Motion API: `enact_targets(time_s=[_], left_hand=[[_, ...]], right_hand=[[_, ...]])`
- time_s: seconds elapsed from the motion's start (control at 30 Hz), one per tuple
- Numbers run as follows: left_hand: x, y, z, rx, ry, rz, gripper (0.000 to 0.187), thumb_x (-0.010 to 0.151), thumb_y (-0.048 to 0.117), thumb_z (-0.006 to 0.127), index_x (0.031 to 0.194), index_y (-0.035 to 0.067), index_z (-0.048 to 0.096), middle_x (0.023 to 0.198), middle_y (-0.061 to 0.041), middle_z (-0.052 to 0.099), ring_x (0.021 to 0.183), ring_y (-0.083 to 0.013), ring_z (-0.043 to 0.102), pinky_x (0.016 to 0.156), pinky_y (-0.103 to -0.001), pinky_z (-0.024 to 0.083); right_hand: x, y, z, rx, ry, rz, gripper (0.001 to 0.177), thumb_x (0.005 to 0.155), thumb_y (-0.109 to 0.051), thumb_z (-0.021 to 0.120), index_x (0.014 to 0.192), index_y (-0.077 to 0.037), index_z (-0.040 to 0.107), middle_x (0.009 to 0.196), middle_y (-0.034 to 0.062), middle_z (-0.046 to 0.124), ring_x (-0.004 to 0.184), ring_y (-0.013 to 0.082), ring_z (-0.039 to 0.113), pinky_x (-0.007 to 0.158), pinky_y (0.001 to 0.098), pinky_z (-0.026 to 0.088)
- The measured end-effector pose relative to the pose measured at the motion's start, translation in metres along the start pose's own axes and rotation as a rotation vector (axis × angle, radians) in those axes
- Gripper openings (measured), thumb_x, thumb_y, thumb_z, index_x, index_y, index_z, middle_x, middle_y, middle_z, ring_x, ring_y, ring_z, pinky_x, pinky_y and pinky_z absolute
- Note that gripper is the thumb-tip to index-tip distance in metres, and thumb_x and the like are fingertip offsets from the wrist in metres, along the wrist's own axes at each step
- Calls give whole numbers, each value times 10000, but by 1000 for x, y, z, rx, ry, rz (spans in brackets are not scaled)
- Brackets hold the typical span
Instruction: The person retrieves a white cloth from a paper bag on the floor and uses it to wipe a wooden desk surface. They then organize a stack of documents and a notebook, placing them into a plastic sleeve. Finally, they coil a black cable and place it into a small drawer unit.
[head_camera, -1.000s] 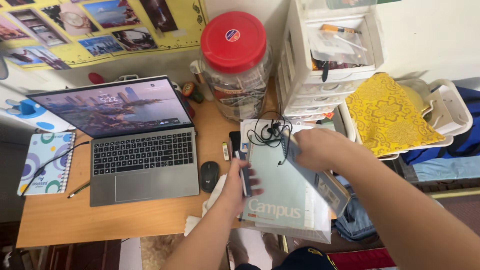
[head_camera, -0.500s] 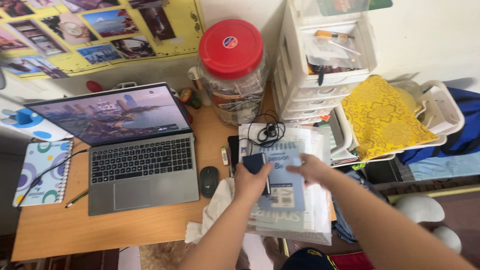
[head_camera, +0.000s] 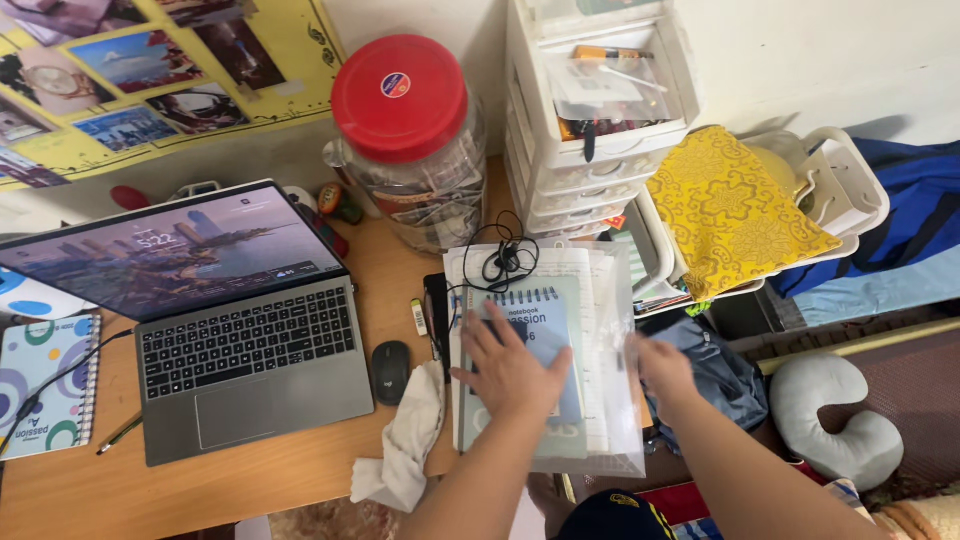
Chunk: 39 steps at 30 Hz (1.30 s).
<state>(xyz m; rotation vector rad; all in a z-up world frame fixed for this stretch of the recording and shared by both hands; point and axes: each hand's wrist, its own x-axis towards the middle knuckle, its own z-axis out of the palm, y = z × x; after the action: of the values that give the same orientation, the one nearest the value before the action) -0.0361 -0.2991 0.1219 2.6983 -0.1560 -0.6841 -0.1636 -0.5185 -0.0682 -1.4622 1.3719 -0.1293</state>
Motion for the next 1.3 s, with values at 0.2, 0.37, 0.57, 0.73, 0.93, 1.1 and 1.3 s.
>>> enact_targets(time_s=[0.2,0.37,0.57,0.73,0.93,1.1,1.3], left_hand=[[-10,37,1,242,-187,65,1288,757,621,804,1632,100,16,1685,-212,-34,1537,-484,-37,1124,-804,135],[-12,53,-2,175,-245,-22,1380,712,621,852,1634,113,-40,1695,-230,-98,1529,-537,-118,1121,-809,151],[-7,54,-15,99,-265,-66,1410,705,546,882,1632,107,-86,1697,-238,-108,1530,-544,-106,1114,-800,188],[-9,49,-21,52,-266,-64,1391,722,520,862,1627,76,-97,1696,-252,-95,1533,-547,-79,1114,-789,211],[-10,46,-22,38,-272,-49,1355,736,493,841,1632,120,-105,1696,-242,-89,1536,-540,-79,1127,-779,205],[-10,39,-15,53,-250,-60,1354,736,529,838,1630,153,-107,1701,-222,-104,1538,-526,-93,1135,-778,187],[-7,36,-4,36,-215,-57,1344,739,588,817,1629,145,-88,1700,-213,-105,1539,-518,-138,1130,-802,141]], right_hand=[[-23,-33,5,-288,-98,-166,354,840,-297,782,996,19,756,804,53,718,713,137,633,682,315,511],[-26,-57,-10,-146,-416,-262,191,878,-157,693,926,21,744,772,31,707,687,88,569,638,284,462],[-31,-57,-21,59,-458,-311,113,881,-92,675,897,12,716,762,7,669,680,76,547,613,255,449],[-40,-60,-14,206,-274,-143,134,902,-74,674,987,29,663,840,98,657,720,169,594,630,341,492],[-53,-83,-11,177,-569,231,349,810,-101,740,1141,4,711,1007,156,784,856,251,761,779,416,612],[-36,-86,-32,93,-582,115,348,831,-110,759,1101,107,727,968,201,774,810,275,748,751,437,610],[-37,-97,-72,19,-480,75,339,837,-117,744,1094,104,738,951,214,777,779,280,748,709,437,608]])
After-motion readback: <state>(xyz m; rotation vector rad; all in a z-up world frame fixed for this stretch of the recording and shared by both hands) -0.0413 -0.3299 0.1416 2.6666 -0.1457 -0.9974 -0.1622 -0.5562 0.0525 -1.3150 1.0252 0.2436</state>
